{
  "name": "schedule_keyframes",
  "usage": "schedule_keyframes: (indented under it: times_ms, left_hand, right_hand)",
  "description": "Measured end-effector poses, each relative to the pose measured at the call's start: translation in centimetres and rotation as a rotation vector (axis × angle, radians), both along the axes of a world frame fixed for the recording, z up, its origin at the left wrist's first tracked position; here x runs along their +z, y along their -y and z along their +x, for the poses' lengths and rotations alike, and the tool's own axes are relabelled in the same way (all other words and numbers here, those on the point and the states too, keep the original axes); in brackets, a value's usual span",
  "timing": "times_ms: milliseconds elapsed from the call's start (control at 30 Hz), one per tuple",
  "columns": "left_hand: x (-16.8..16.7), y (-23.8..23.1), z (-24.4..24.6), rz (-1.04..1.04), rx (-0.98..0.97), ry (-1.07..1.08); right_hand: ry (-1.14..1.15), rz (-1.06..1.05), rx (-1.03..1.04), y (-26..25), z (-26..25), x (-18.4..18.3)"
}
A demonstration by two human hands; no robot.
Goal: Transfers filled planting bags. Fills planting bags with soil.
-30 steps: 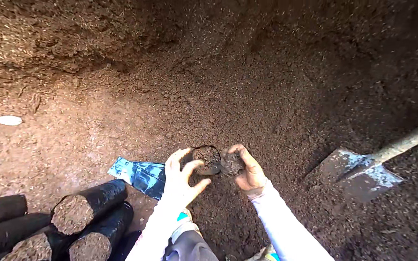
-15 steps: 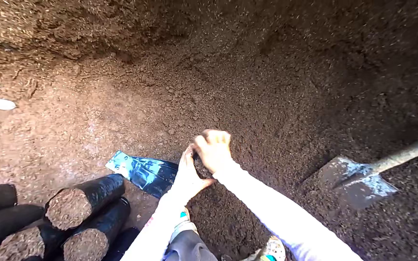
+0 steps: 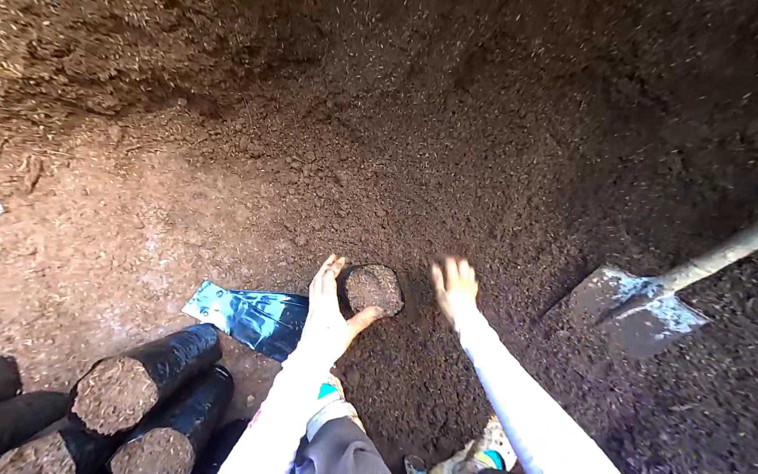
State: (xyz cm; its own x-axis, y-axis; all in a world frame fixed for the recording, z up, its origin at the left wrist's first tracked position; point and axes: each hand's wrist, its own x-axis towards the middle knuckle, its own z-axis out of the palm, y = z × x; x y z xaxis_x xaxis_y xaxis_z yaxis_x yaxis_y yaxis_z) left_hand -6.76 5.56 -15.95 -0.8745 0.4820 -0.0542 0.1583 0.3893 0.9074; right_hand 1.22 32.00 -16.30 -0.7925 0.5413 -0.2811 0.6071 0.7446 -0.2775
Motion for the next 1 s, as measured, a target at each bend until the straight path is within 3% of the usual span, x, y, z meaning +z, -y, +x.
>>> schedule_keyframes:
  times_ms: [67, 100, 200, 267, 333, 433, 500, 600, 700, 800, 900, 1000]
  left_hand:
    - [1.5, -1.4, -1.1, -0.147, -0.122, -0.092]
    - [2.2, -2.4, -1.4, -0.235, -0.208, -0.187]
    - [3.5, -5.4, -1.9, -0.381, -0.452, -0.385]
    - [2.8, -6.5, -1.8, -0.352, -0.509, -0.482]
    - [1.7, -6.5, -2.0, -0.204, -0.437, -0.603]
    - [1.6, -4.7, -1.7, -0.031, -0.201, -0.531]
    - [2.5, -2.6, -1.5, -0.011, -0.012, -0.418]
    - [3.3, 0.2, -1.0, 0.007, 0.219, -0.194]
    - [3.4, 1.6, -0.4, -0.047, 0.249, 0.030]
    - [4.6, 1.7, 0.1, -0.305, 0.105, 0.226]
    - [5.6, 1.2, 0.0, -0.470, -0.056, 0.419]
    - [5.7, 0.7, 0.0, -0.465, -0.099, 0.452]
  right_hand:
    - [0.209, -0.190, -0.165, -1.2, 6.6, -4.9]
    - [0.205, -0.233, -0.192, -0.4, 9.3, -6.5]
    - [0.238, -0.215, -0.162, 3.9, 13.3, -7.8]
    - [0.339, -0.199, -0.170, 6.0, 13.9, -7.7]
    - [0.382, -0.188, -0.202, 7.0, 13.9, -7.9]
    - [0.340, -0.333, -0.342, 7.2, 13.3, -7.6]
    - [0.007, -0.562, -0.553, 6.5, 12.9, -7.8]
    - [-0.404, -1.132, -0.794, 5.3, 10.7, -5.6]
    - [-0.633, -1.673, -0.691, 4.7, 6.6, -1.4]
    - [-0.757, -1.821, -0.468, 5.8, 1.7, 3.1]
    - [-0.928, -1.765, -0.315, 7.9, -1.9, 5.4]
    - [-0.949, -1.371, -0.067, 9.2, -3.5, 5.1]
